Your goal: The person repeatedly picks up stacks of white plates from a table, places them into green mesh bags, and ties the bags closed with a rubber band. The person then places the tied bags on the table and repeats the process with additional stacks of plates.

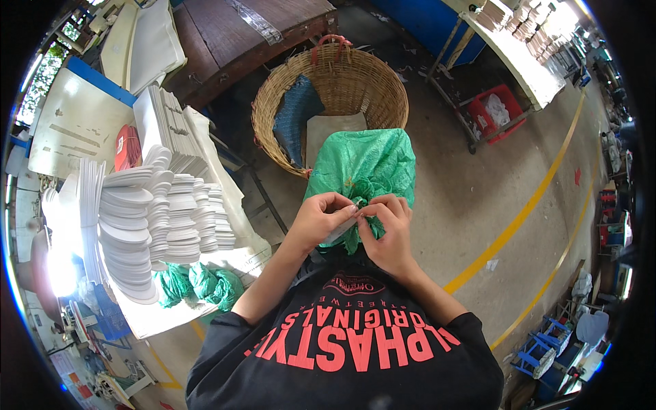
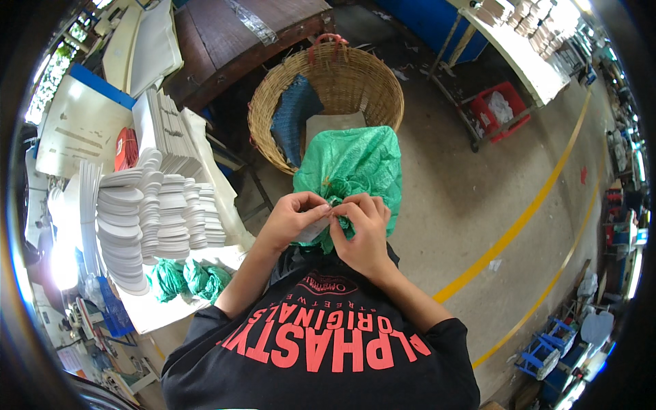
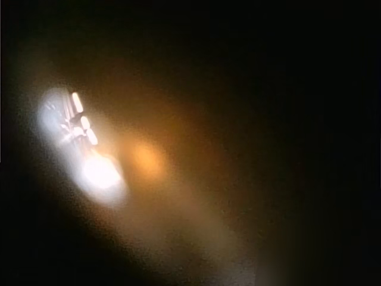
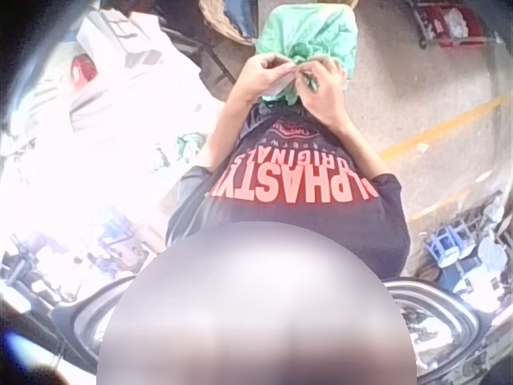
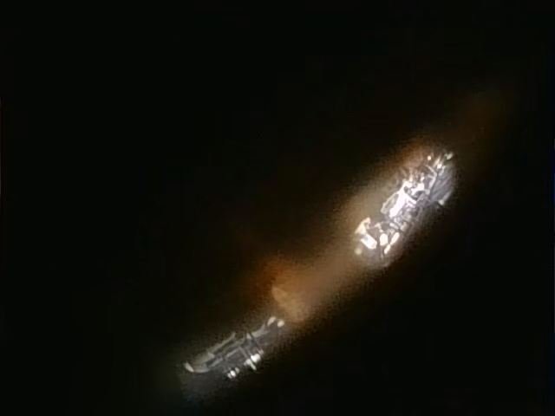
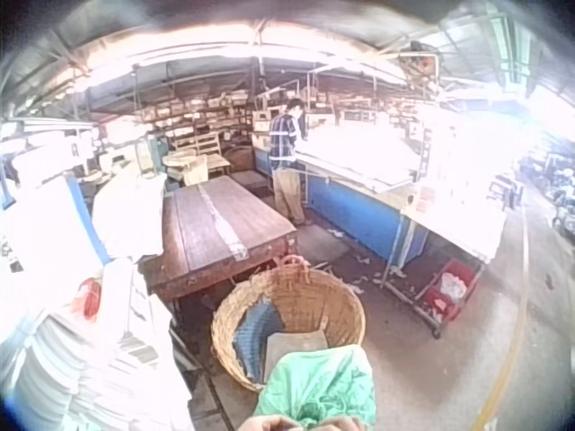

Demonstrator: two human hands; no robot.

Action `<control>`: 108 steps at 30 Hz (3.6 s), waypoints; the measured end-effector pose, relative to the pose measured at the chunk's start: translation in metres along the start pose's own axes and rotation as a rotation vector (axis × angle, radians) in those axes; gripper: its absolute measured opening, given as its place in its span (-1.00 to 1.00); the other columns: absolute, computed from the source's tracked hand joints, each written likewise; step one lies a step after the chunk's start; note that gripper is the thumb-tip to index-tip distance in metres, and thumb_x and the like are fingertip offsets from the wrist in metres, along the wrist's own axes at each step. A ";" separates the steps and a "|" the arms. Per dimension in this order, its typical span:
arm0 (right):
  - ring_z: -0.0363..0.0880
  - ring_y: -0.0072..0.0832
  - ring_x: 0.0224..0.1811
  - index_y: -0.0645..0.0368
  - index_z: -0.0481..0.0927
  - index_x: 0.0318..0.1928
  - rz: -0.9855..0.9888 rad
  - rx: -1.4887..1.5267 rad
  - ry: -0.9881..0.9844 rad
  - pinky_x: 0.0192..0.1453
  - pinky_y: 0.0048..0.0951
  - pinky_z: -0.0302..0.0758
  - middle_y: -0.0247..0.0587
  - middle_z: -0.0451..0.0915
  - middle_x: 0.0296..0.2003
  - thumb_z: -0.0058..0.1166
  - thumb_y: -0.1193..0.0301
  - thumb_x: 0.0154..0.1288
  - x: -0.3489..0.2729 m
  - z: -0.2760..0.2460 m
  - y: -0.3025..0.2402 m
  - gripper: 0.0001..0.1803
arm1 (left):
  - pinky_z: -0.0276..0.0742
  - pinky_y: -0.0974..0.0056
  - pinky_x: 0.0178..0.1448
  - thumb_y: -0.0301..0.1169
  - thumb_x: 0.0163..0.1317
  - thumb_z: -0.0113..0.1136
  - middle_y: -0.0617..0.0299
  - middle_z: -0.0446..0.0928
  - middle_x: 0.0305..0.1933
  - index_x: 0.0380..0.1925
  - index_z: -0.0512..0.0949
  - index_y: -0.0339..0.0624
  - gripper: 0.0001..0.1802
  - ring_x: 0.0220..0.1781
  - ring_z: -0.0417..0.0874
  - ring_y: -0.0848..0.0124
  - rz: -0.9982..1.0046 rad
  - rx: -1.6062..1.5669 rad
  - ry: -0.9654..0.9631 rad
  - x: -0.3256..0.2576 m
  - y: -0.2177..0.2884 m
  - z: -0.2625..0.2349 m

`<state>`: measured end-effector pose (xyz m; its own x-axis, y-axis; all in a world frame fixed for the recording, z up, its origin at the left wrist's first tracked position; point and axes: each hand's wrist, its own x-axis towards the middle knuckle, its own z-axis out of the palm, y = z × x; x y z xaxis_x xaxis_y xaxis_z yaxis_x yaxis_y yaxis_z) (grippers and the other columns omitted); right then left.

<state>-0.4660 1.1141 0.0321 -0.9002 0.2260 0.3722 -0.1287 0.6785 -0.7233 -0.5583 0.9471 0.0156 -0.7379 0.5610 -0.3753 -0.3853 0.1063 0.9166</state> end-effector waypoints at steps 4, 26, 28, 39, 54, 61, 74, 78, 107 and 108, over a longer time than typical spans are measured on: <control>0.52 -0.23 -0.02 0.09 0.66 -0.25 0.052 -0.004 -0.048 0.18 -0.20 0.29 -0.31 0.62 -0.19 0.31 0.52 0.18 0.002 -0.003 0.001 -0.87 | 0.55 0.41 -0.02 -0.43 0.39 0.35 0.27 0.71 -0.19 -0.13 0.70 -0.33 -0.82 -0.16 0.66 0.54 0.000 0.026 0.037 0.001 -0.001 0.004; 0.59 -0.37 -0.13 0.00 0.73 -0.22 0.008 -0.115 0.050 0.19 -0.20 0.24 -0.49 0.74 -0.26 0.39 0.43 0.18 0.013 0.004 -0.008 -0.86 | 0.59 0.06 -0.08 -0.43 0.20 0.40 0.07 0.65 -0.30 -0.36 0.66 -0.25 -0.87 -0.20 0.70 0.06 0.483 0.842 0.453 -0.024 0.027 0.033; 0.58 -0.37 -0.13 -0.01 0.74 -0.23 -0.008 -0.133 0.047 0.19 -0.19 0.24 -0.50 0.74 -0.27 0.40 0.44 0.17 0.014 0.002 -0.007 -0.85 | 0.57 0.03 -0.09 -0.42 0.20 0.39 0.09 0.64 -0.30 -0.36 0.66 -0.22 -0.88 -0.19 0.68 0.04 0.523 0.891 0.468 -0.024 0.027 0.034; 0.57 -0.34 -0.14 -0.01 0.80 -0.25 -0.037 -0.203 -0.038 0.18 -0.21 0.30 -0.47 0.73 -0.30 0.39 0.41 0.19 0.024 -0.005 -0.010 -0.89 | 0.47 0.03 -0.05 -0.42 0.21 0.37 0.17 0.62 -0.28 -0.34 0.66 -0.15 -0.92 -0.17 0.63 0.10 0.658 1.051 0.504 -0.022 0.024 0.036; 0.59 -0.34 -0.10 -0.05 0.74 -0.25 0.103 -0.063 -0.188 0.14 -0.16 0.27 -0.53 0.68 -0.30 0.35 0.38 0.17 0.031 -0.004 0.004 -0.88 | 0.30 0.12 0.02 -0.30 0.15 0.47 0.39 0.60 -0.27 -0.25 0.70 0.05 -0.83 -0.11 0.55 0.28 0.642 1.091 0.601 -0.041 0.024 0.035; 0.58 -0.36 -0.13 -0.02 0.73 -0.24 0.134 0.006 -0.217 0.13 -0.20 0.28 -0.51 0.65 -0.33 0.33 0.40 0.20 0.030 -0.002 0.007 -0.89 | 0.27 0.12 0.04 -0.33 0.15 0.44 0.41 0.58 -0.26 -0.21 0.69 0.07 -0.81 -0.08 0.54 0.29 0.646 1.094 0.569 -0.044 0.019 0.034; 0.51 -0.37 -0.22 0.17 0.72 -0.17 0.219 0.354 -0.368 -0.09 -0.35 0.47 -0.27 0.58 -0.29 0.32 0.44 0.31 0.028 -0.004 0.029 -0.88 | 0.29 0.11 0.08 -0.31 0.17 0.45 0.41 0.60 -0.17 -0.25 0.72 0.06 -0.85 -0.03 0.55 0.28 0.671 1.125 0.616 -0.038 0.015 0.041; 0.50 -0.40 -0.22 0.20 0.72 -0.16 0.243 0.401 -0.382 -0.08 -0.36 0.47 -0.25 0.55 -0.23 0.32 0.47 0.32 0.028 -0.005 0.031 -0.87 | 0.31 0.12 0.05 -0.38 0.16 0.46 0.39 0.61 -0.16 -0.31 0.69 0.01 -0.88 -0.03 0.58 0.27 0.579 0.990 0.557 -0.035 0.012 0.041; 0.53 0.03 -0.63 0.18 0.50 -0.58 -0.110 -0.132 -0.525 -0.49 -0.06 0.42 0.00 0.45 -0.72 0.38 0.17 0.23 -0.026 0.019 0.049 -0.56 | 0.52 0.11 0.15 -0.47 0.38 0.22 0.03 0.55 0.03 0.18 0.50 -0.17 -0.63 0.08 0.61 0.14 0.315 0.496 0.498 -0.085 -0.081 0.011; 0.53 0.02 -0.65 0.19 0.50 -0.58 -0.116 -0.122 -0.551 -0.50 -0.08 0.41 0.01 0.45 -0.72 0.38 0.18 0.23 -0.028 0.016 0.044 -0.56 | 0.53 0.04 0.20 -0.46 0.35 0.24 -0.02 0.55 0.10 0.24 0.47 -0.14 -0.54 0.15 0.60 0.05 0.233 0.685 0.544 -0.095 -0.092 0.010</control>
<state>-0.4536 1.1268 -0.0196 -0.9712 -0.2299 0.0631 -0.2197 0.7604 -0.6111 -0.4471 0.8925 -0.0317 -0.9830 0.1821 -0.0236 0.0924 0.6017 0.7934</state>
